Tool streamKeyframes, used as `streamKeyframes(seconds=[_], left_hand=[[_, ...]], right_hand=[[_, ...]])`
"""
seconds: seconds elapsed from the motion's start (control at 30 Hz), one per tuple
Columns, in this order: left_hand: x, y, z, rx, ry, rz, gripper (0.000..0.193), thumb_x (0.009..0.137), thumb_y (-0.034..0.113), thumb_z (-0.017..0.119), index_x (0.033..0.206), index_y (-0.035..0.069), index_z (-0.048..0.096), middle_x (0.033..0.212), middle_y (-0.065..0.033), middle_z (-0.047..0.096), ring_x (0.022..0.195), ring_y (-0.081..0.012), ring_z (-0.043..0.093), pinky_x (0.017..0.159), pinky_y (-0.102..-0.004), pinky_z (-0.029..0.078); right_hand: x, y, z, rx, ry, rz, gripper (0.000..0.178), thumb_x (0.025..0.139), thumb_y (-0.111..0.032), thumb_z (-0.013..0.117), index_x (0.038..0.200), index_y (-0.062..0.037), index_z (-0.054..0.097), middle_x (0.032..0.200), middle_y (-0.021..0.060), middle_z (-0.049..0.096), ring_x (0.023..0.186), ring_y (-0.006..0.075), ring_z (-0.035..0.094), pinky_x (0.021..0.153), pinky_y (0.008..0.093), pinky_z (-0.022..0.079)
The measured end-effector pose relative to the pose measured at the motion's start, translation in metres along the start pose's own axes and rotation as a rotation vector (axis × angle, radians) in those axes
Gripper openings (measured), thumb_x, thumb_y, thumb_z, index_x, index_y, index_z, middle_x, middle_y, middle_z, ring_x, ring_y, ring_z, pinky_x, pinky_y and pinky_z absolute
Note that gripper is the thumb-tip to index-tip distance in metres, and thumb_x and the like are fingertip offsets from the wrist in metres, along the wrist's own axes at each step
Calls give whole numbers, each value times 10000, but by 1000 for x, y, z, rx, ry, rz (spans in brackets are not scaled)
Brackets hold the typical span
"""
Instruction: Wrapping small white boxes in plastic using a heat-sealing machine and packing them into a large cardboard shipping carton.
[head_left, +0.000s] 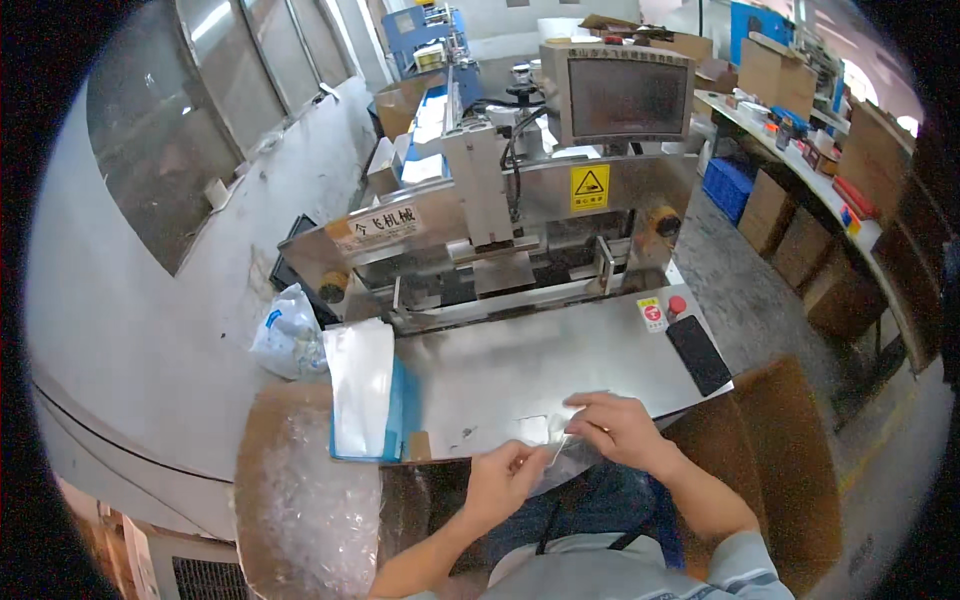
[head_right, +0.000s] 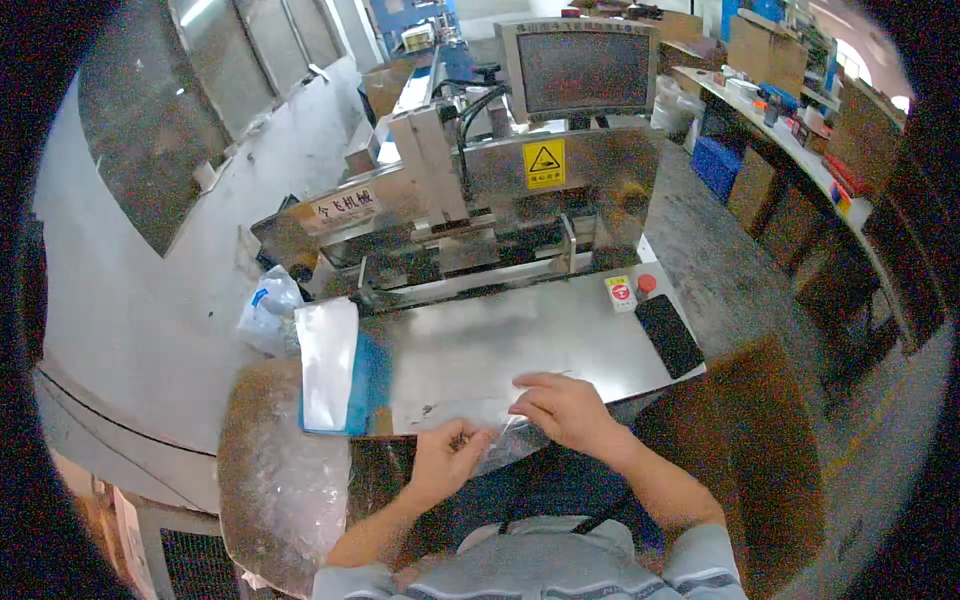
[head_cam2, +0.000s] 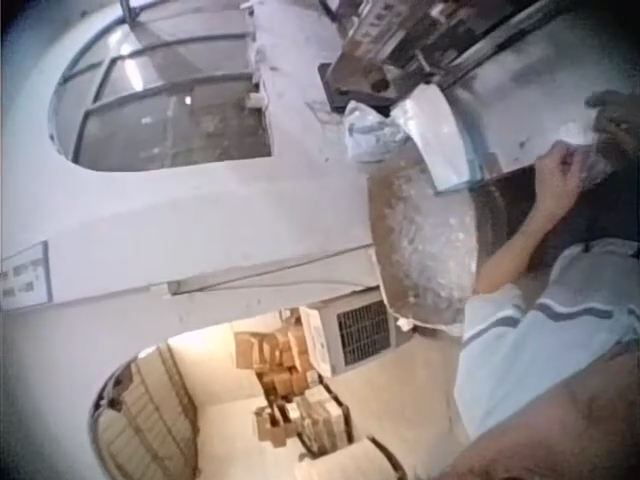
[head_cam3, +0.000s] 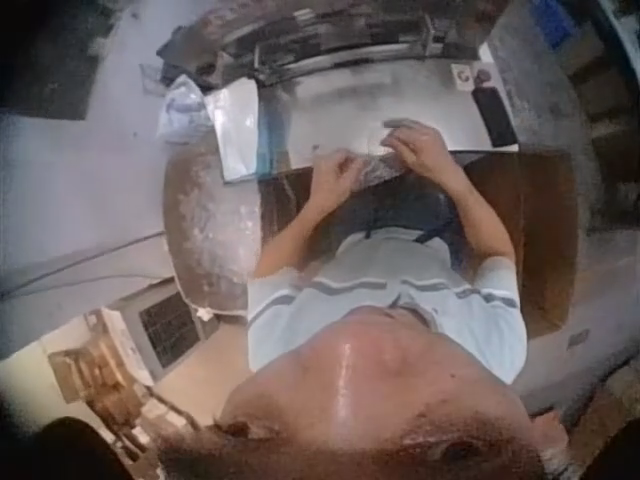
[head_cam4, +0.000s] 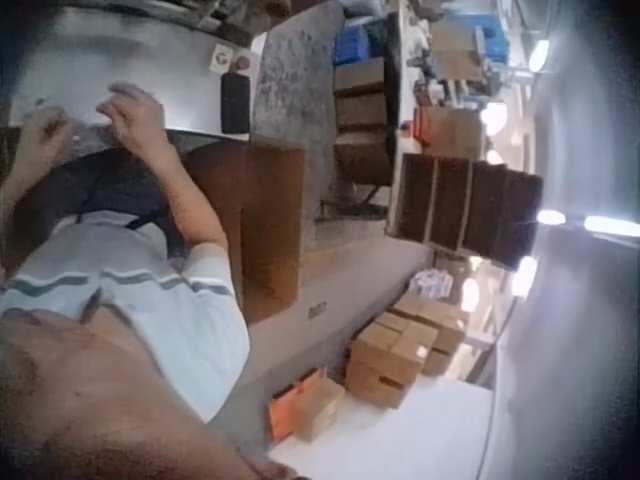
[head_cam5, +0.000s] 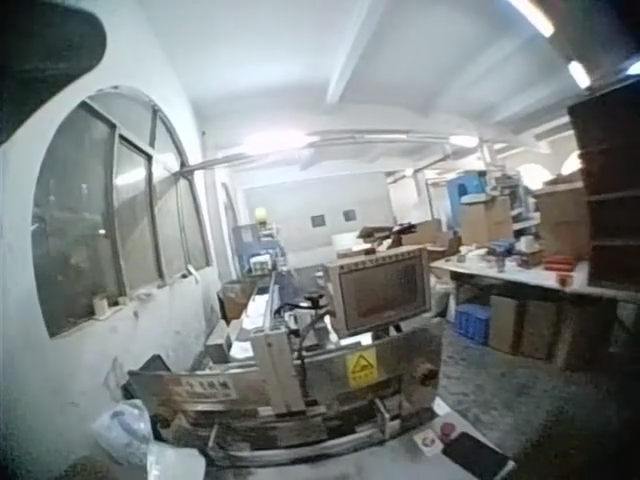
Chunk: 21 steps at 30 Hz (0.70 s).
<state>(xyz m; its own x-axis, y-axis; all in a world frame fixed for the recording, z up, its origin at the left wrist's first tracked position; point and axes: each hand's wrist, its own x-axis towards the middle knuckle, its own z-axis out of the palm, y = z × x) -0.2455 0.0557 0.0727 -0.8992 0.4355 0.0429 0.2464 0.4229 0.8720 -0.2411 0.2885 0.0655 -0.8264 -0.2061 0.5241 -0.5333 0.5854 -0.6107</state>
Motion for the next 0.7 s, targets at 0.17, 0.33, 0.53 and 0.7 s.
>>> streamKeyframes(seconds=[0.17, 0.33, 0.53, 0.7], left_hand=[[2, -27, 27, 109, 115, -182, 282, 880, 216, 744, 1086, 35, 682, 877, -134, 731, 714, -258, 700, 667, -334, 546], [20, -16, 16, 338, 180, 492, 429, 899, 205, 678, 1304, 92, 595, 1209, -135, 670, 1008, -309, 662, 810, -385, 548], [46, -52, 5, 487, -400, 333, 263, 961, 250, 584, 1157, 82, 631, 922, -152, 713, 852, -401, 673, 747, -491, 537], [48, -46, -21, 458, -604, 64, 264, 995, 296, 524, 1081, 61, 610, 889, -217, 689, 863, -452, 650, 760, -527, 515]], right_hand=[[-9, 11, 6, -60, 28, -105, 158, 779, -137, 773, 818, -56, 643, 922, 110, 666, 923, 314, 659, 816, 426, 540], [-13, 18, 12, -200, -192, -210, 161, 805, -171, 733, 852, -51, 638, 876, 114, 659, 858, 322, 643, 854, 460, 522], [-18, 26, 15, -319, -450, -6, 163, 870, -209, 707, 939, -63, 690, 814, 129, 676, 842, 325, 669, 846, 443, 528], [-27, 44, -4, -161, -726, 224, 214, 927, -272, 643, 980, -81, 722, 840, 170, 688, 835, 370, 658, 819, 466, 510]])
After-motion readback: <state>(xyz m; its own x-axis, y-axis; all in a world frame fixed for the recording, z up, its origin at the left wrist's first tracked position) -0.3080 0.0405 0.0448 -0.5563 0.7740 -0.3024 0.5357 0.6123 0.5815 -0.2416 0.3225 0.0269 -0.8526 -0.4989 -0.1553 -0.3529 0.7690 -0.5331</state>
